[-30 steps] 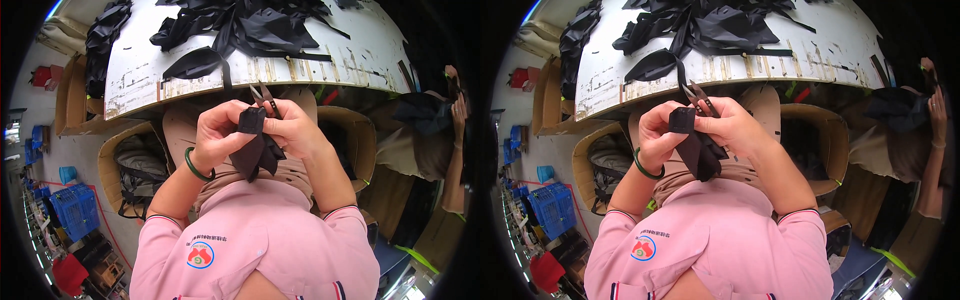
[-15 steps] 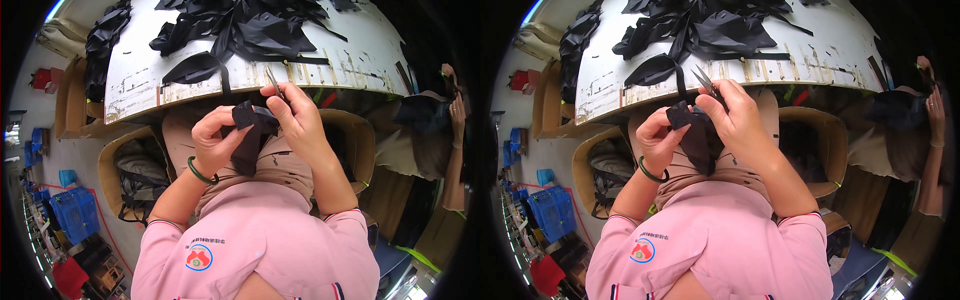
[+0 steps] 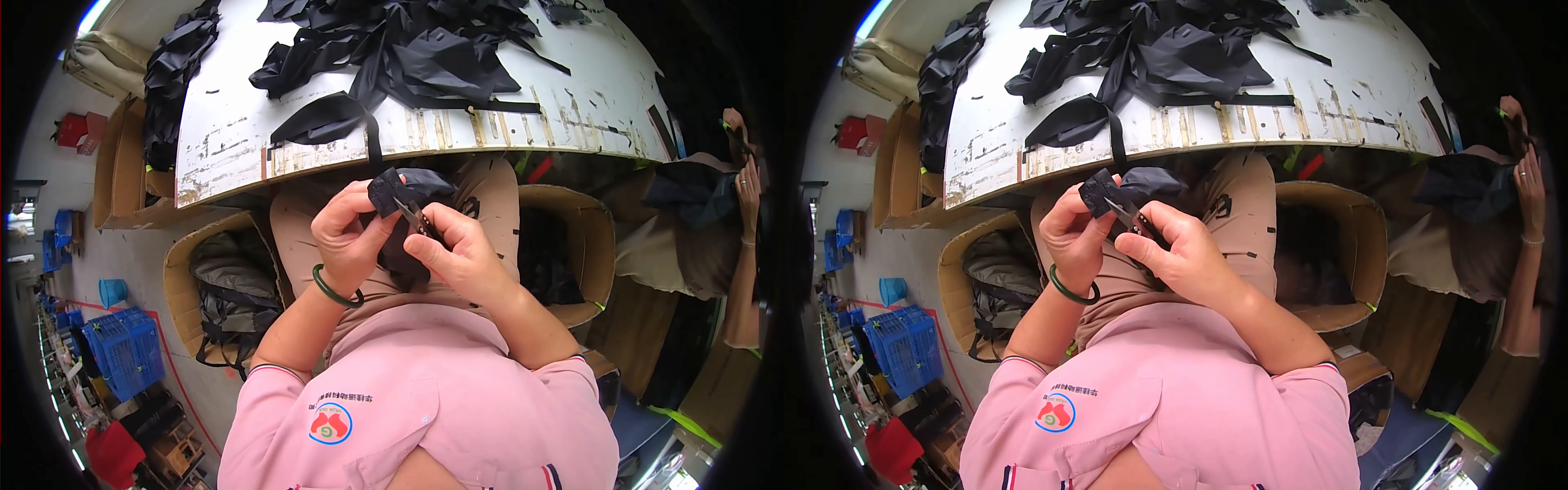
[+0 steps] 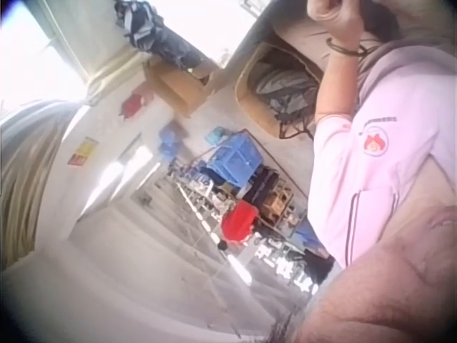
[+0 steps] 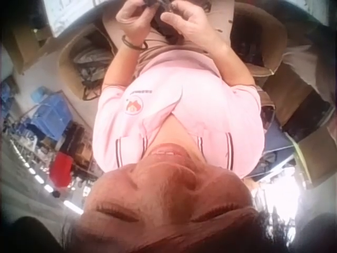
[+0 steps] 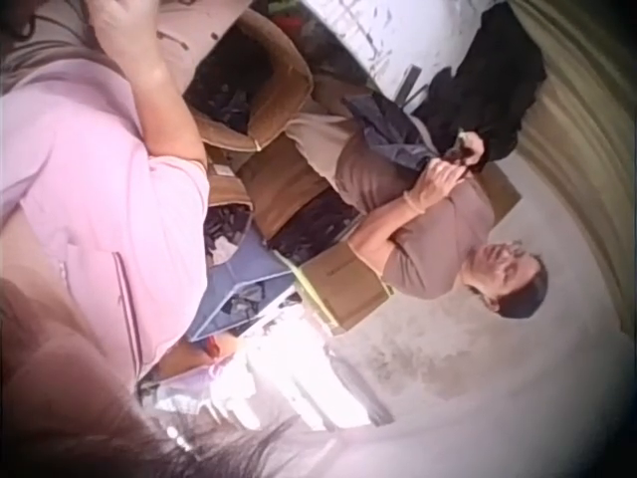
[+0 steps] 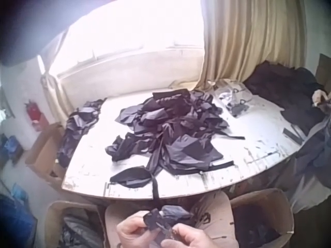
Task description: The recorder uses small handheld snips to trim excess material and threads from pieces of black fabric in a manufacturing or workshop setting.
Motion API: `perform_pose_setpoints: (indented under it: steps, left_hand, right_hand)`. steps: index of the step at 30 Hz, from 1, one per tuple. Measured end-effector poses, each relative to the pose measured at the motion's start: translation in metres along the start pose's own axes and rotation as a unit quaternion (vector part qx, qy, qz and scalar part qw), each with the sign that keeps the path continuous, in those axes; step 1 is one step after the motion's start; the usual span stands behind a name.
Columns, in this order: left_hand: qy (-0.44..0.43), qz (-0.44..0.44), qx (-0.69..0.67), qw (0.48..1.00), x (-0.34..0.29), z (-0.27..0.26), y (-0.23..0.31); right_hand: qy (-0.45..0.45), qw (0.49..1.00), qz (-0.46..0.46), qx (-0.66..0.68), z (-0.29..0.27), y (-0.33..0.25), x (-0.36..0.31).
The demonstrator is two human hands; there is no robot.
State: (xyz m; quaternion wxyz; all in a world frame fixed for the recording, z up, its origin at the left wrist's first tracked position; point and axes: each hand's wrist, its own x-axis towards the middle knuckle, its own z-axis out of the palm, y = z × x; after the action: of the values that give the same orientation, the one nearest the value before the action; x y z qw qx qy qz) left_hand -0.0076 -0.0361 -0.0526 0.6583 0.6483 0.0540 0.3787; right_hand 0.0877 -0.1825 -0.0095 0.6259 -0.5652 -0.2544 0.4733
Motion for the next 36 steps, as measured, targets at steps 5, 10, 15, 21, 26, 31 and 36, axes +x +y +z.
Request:
perform_pose_setpoints:
  steps: [5,10,15,21,26,31,36]
  left_hand:
    - [-0.007,0.026,0.041,0.999,0.003,0.005,0.003]
    - [-0.024,0.061,0.068,0.996,0.002,0.002,-0.001]
    - [-0.027,0.063,0.07,0.995,0.003,0.004,0.001]
    - [-0.032,0.065,0.068,0.995,0.0,0.002,-0.004]
    - [-0.068,0.082,0.076,0.991,0.001,0.001,-0.003]
    - [-0.092,0.078,0.07,0.99,0.002,-0.003,-0.003]
    - [-0.126,0.021,0.017,0.992,0.004,-0.008,0.0]
  right_hand:
    - [0.056,0.976,-0.123,-0.172,0.0,0.003,0.004]
    - [0.073,0.968,-0.143,-0.19,0.002,0.001,0.005]
    - [0.073,0.967,-0.136,-0.203,-0.002,0.005,0.003]
    - [0.069,0.969,-0.139,-0.192,-0.002,0.005,0.001]
    - [0.069,0.968,-0.141,-0.194,-0.003,0.006,0.002]
    - [0.069,0.971,-0.117,-0.196,-0.004,0.0,-0.003]
    - [0.029,0.991,-0.069,-0.112,-0.012,-0.004,-0.008]
